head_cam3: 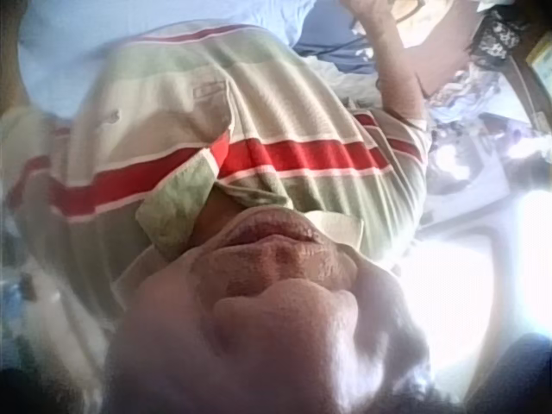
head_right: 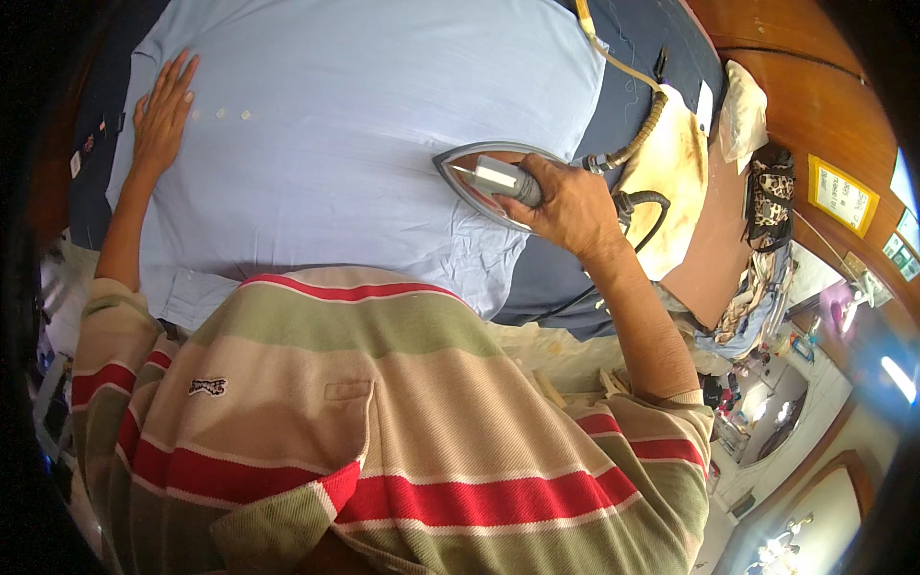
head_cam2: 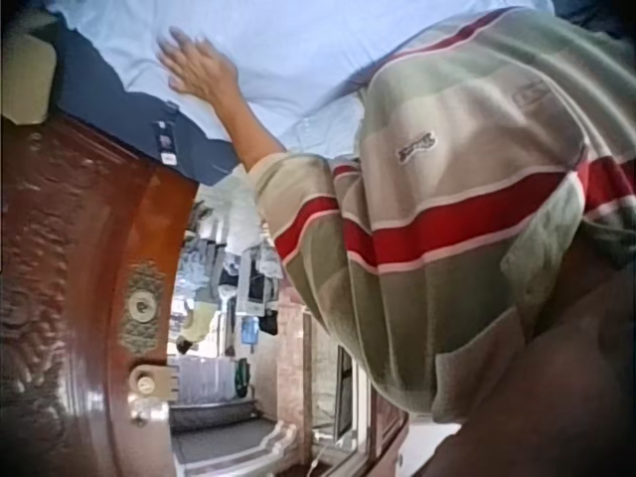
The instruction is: The person irons a blue button-up shirt by hand on a padded table using a steam iron. The person spreads the fabric flat, applies the iron to various sections including the back and front panels, and adjusts the garment's position between pressing intervals.
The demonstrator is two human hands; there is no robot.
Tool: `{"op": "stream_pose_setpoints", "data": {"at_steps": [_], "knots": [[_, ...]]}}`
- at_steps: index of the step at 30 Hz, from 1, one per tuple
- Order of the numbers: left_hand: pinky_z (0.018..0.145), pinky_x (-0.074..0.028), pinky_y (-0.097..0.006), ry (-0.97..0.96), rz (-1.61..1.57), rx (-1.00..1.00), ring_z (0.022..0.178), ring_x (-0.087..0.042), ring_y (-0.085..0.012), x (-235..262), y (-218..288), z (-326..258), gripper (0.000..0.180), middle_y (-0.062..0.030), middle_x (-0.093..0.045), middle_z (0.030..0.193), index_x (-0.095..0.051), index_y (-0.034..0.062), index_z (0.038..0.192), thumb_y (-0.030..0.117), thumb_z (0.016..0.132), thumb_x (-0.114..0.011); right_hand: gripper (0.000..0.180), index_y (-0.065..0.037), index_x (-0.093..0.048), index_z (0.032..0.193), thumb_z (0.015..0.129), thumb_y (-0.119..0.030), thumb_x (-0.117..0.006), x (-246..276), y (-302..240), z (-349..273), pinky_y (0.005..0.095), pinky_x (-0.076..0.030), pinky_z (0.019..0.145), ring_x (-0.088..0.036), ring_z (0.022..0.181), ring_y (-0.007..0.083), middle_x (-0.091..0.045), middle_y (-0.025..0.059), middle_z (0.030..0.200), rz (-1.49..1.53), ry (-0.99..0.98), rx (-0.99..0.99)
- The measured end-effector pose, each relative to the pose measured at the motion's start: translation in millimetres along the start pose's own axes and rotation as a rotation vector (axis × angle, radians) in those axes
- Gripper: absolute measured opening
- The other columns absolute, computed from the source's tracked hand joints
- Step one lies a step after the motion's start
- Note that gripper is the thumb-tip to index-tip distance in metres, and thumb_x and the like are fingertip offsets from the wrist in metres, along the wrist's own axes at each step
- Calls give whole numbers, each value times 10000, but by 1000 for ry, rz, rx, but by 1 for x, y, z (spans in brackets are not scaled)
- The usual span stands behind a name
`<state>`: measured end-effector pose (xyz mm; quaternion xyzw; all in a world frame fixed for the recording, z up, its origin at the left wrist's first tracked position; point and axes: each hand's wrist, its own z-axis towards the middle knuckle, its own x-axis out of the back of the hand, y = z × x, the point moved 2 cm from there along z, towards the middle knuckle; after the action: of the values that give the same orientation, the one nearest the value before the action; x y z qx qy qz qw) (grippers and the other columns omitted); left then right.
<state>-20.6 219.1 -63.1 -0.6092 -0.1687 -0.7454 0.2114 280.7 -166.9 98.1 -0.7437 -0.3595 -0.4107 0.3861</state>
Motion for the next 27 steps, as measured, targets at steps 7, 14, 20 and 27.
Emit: {"op": "stream_pose_setpoints", "data": {"at_steps": [7,14,20,27], "knots": [[1083,-142,-460,-1,58,4,1358,-222,-144,-3,0,0,435,89,-256,1471,-285,373,1396,416,966,-229,398,-79,-621,975,715,-371,-698,-1,-1,-6,371,-527,604,-648,648,294,-651,135,723,-10,-24,105],[1070,-144,-485,-62,61,10,1369,-202,-186,5,7,-1,442,37,-235,1485,-284,321,1410,346,971,-232,429,-22,-575,961,710,-350,-690,5,-9,16,402,-502,646,-641,701,338,-643,184,743,59,3,-135],[1070,-146,-479,-78,97,22,1369,-200,-175,3,5,-1,442,47,-227,1487,-283,323,1410,348,972,-233,377,-32,-557,972,699,-276,-648,-3,-73,65,442,-483,656,-616,731,369,-623,206,747,146,-4,153],[1074,-145,-479,-42,59,19,1361,-217,-156,1,2,2,437,76,-229,1482,-270,353,1406,382,972,-228,367,14,-557,968,725,-247,-641,2,-125,112,426,-482,654,-620,717,371,-616,235,737,113,-106,241]]}}
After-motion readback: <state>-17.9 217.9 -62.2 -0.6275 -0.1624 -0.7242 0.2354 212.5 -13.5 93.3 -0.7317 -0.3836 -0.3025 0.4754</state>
